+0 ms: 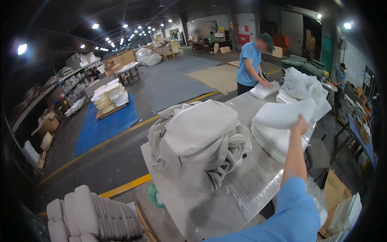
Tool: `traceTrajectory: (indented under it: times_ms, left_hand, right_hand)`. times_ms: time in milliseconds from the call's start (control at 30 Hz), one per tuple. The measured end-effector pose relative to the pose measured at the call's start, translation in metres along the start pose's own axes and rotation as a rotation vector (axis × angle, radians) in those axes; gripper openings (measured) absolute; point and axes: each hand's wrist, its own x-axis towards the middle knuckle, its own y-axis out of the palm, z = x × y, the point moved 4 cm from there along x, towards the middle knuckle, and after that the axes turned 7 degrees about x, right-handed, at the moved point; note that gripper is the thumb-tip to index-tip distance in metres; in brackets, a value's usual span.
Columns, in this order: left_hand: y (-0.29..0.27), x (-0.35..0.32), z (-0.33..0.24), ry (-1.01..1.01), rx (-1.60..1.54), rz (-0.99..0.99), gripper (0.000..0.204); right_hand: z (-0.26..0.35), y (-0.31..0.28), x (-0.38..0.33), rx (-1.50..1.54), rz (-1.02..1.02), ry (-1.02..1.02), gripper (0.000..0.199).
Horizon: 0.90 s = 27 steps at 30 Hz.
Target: The person inserts white foam cushions into gray fabric covers at a worktable in a factory. They repeatedly pick up a foam piece, open a cover, insert the foam, and adjust the cover to fit before stacking the finished cushion.
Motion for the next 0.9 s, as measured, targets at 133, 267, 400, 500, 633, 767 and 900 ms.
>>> traceTrajectory:
  times_ms: [133, 267, 400, 500, 633, 767, 900]
  left_hand:
    - [-0.031, 0.024, 0.003, 0.071, -0.080, 0.044, 0.036]
    - [-0.054, 0.068, -0.012, 0.376, 0.330, 0.196, 0.037]
    - [-0.058, 0.111, -0.045, 0.308, 0.349, 0.334, 0.034]
    - [-0.075, 0.111, -0.126, 0.477, 0.216, 0.374, 0.034]
    - [-0.083, 0.103, -0.204, 0.660, -0.016, 0.493, 0.045]
    - [-0.069, 0.052, -0.287, 1.242, 0.278, 0.266, 0.063]
    - [-0.043, 0.108, -0.259, 1.105, 0.287, 0.533, 0.065]
  right_hand:
    - [0.091, -0.018, 0.015, 0.220, 0.267, -0.049, 0.053]
    - [0.185, -0.049, -0.008, -0.031, 0.477, 0.008, 0.049]
    - [0.220, -0.083, -0.085, -0.427, 0.855, 0.009, 0.040]
    - [0.225, -0.109, -0.179, -0.707, 1.141, 0.053, 0.035]
    - [0.220, -0.128, -0.315, -0.951, 1.565, 0.067, 0.044]
    - [0.179, -0.156, -0.437, -0.877, 1.976, -0.058, 0.044]
    - [0.150, -0.175, -0.548, -0.813, 2.133, 0.033, 0.052]
